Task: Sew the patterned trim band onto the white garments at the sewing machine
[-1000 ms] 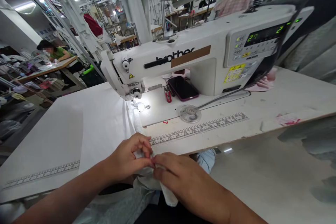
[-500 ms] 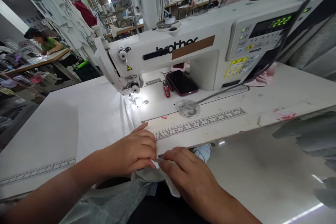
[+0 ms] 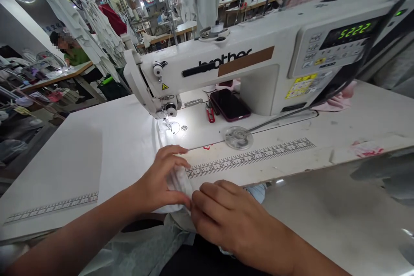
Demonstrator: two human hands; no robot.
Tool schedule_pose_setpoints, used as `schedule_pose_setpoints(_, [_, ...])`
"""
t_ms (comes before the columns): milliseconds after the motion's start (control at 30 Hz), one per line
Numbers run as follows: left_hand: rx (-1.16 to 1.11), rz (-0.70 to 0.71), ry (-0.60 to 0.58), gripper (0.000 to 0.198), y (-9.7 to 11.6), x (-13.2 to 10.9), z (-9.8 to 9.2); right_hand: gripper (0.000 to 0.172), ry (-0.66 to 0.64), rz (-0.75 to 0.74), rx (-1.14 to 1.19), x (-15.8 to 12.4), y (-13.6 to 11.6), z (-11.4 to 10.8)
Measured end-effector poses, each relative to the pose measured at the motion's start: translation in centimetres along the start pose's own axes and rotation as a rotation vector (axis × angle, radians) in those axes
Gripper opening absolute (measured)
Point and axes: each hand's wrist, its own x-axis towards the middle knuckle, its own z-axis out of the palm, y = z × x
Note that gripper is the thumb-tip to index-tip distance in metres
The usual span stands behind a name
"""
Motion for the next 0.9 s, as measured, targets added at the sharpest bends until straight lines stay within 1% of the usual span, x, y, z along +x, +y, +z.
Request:
schedule_pose_setpoints(33, [0.086, -0.09, 0.046, 0.062, -0.4, -0.8, 0.0, 0.011, -0.01, -0.005, 0.008, -0.5, 0.0, 0.4])
schedule_pose_setpoints(67, [0.185, -0.176, 0.057, 0.067, -0.9, -1.7, -0.3, 0.012, -0.021, -0.004, 0.016, -1.0, 0.0, 0.9])
schedule_pose_setpoints(100, [0.284, -0.252, 0.03, 0.067, -1.7, -2.6, -0.9, 0.014, -0.028, 0.005, 0.022, -1.3, -0.2, 1.4])
schedule_pose_setpoints(133, [0.373, -0.31, -0.033, 0.067, -2.7, -3.7, -1.9, 0.015, -0.033, 0.021, 0.032, -1.5, -0.4, 1.9])
schedule_pose_setpoints(200, [0.49, -0.364, -0.193, 0.068, -5.5, -5.8, -4.8, 0.017, -0.049, 0.049, 0.069, -1.1, -1.2, 2.8])
schedule_pose_setpoints(233, [0.519, -0.357, -0.26, 0.068, -7.1, -6.7, -6.6, 0.017, -0.069, 0.055, 0.095, -0.5, -1.7, 3.3])
schedule_pose_setpoints(267, [0.545, -0.345, -0.282, 0.065, -8.8, -7.6, -8.5, 0.017, -0.096, 0.055, 0.122, 0.4, -2.3, 3.8])
schedule_pose_setpoints(333, [0.585, -0.385, -0.251, 0.061, -11.8, -8.6, -11.8, 0.016, -0.155, 0.051, 0.167, 2.6, -3.4, 4.7])
schedule_pose_setpoints(367, [0.609, -0.434, -0.234, 0.06, -12.9, -8.7, -12.9, 0.014, -0.181, 0.056, 0.182, 3.7, -4.0, 5.1])
schedule_pose_setpoints(400, [0.644, -0.492, -0.207, 0.057, -13.5, -8.5, -13.5, 0.01, -0.205, 0.066, 0.197, 4.6, -4.4, 5.4])
schedule_pose_setpoints(433, [0.685, -0.548, -0.175, 0.054, -13.6, -8.0, -13.5, 0.007, -0.222, 0.075, 0.207, 5.3, -4.7, 5.6])
schedule_pose_setpoints(467, [0.722, -0.59, -0.138, 0.049, -13.3, -7.2, -13.0, 0.004, -0.24, 0.087, 0.21, 5.6, -4.9, 5.6])
schedule_pose_setpoints(533, [0.736, -0.593, -0.046, 0.039, -11.6, -5.0, -10.6, 0.005, -0.231, 0.11, 0.189, 5.6, -5.1, 5.1])
schedule_pose_setpoints(567, [0.685, -0.552, -0.012, 0.035, -10.3, -3.6, -9.0, 0.008, -0.197, 0.119, 0.166, 5.3, -5.0, 4.5])
schedule_pose_setpoints(633, [0.538, -0.423, 0.026, 0.03, -7.8, -0.9, -5.8, 0.018, -0.114, 0.136, 0.111, 4.7, -4.8, 3.1])
schedule_pose_setpoints(667, [0.487, -0.38, 0.014, 0.027, -6.8, 0.3, -4.5, 0.023, -0.085, 0.151, 0.084, 4.5, -4.8, 2.3])
schedule_pose_setpoints(733, [0.45, -0.334, -0.003, 0.022, -5.5, 2.2, -2.7, 0.028, -0.074, 0.178, 0.037, 4.5, -4.6, 1.1])
schedule_pose_setpoints(800, [0.455, -0.314, -0.017, 0.02, -5.4, 3.1, -2.0, 0.027, -0.049, 0.149, 0.0, 5.1, -4.4, 0.6])
schedule_pose_setpoints(900, [0.463, -0.293, -0.04, 0.02, -6.1, 3.0, -2.2, 0.028, 0.035, 0.039, -0.019, 6.3, -4.2, 0.6])
